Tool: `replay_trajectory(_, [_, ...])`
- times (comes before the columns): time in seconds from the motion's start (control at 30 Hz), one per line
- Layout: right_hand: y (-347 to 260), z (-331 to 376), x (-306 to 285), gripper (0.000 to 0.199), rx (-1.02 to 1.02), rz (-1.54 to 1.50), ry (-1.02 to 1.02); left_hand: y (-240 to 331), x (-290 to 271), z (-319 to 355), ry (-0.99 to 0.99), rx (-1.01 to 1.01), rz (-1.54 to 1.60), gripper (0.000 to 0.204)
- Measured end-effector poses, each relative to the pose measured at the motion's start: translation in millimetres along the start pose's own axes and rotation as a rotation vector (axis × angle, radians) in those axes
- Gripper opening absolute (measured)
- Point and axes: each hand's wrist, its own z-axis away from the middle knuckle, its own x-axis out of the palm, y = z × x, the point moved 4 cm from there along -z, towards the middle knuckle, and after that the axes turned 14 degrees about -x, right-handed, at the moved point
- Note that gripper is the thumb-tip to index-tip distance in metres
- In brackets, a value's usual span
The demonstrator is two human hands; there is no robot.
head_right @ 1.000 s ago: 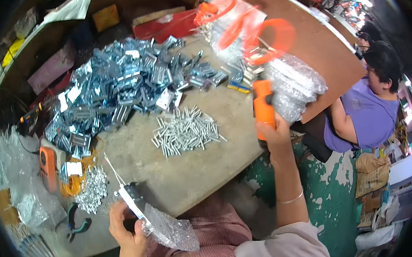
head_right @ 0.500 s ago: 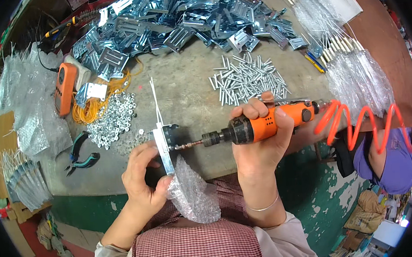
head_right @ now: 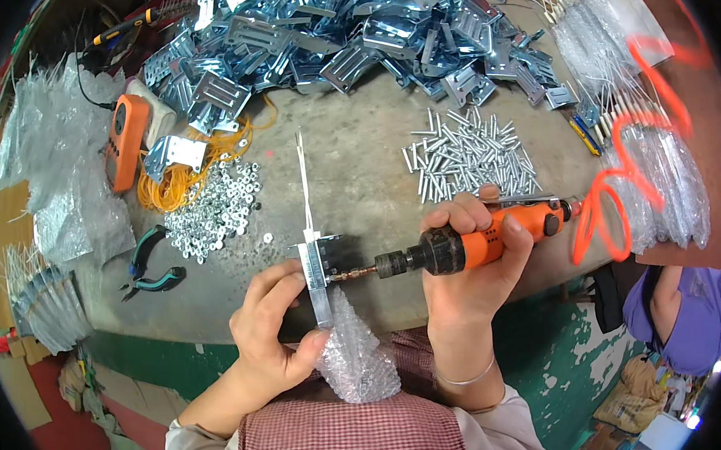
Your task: Assembling metal brackets onto electrical components using a power screwdriver at a workbench.
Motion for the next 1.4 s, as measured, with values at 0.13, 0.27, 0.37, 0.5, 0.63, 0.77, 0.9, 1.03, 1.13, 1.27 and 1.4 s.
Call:
replay_trajectory(0.13, [-1, 0, -1, 0.031, 0.006, -0.017, 0.026, 3, -3, -3, -0.058, -0.046, 0.009, 0.049])
replay_trajectory(0.27, [-5, -2, -4, 0.031, 0.004, 0.034, -0.006, -11, -25, -14, -0.067, -0.097, 0.017, 0.041])
replay_trajectory(0.37, [-6, -1, -4, 0.031, -0.008, 0.058, -0.034, -24, -46, -28, 0.024, -0.193, -0.238, 0.029])
replay_trajectory(0.5, [-7, -1, -6, 0.031, 0.005, 0.049, -0.038, -20, -36, -49, -0.022, -0.042, -0.347, 0.022])
replay_trajectory(0.63, [-7, -1, -4, 0.032, 0.009, 0.05, -0.039, -19, -25, -55, -0.158, -0.007, -0.408, 0.017])
replay_trajectory(0.77, [-4, -3, -5, 0.032, 0.019, 0.031, -0.038, -15, -28, -47, -0.241, -0.051, -0.197, 0.014])
replay_trajectory(0.9, [-2, -3, -4, 0.032, 0.025, 0.045, -0.029, -13, -19, -20, -0.076, -0.286, 0.362, 0.01])
replay_trajectory(1.03, [-3, -4, -5, 0.032, 0.014, 0.041, -0.02, -16, -7, -12, -0.061, -0.381, 0.513, 0.009])
replay_trajectory(1.13, [-6, -2, -5, 0.031, -0.018, 0.08, -0.019, -15, -2, -10, -0.08, -0.474, 0.61, 0.008])
replay_trajectory(1.27, [-1, 0, -3, 0.03, -0.008, 0.026, 0.066, -16, -1, -7, -0.139, -0.56, 0.703, 0.009])
replay_trajectory(1.4, [-2, 1, 0, 0.031, -0.031, 0.067, 0.083, -14, -1, -8, -0.127, -0.579, 0.722, 0.011])
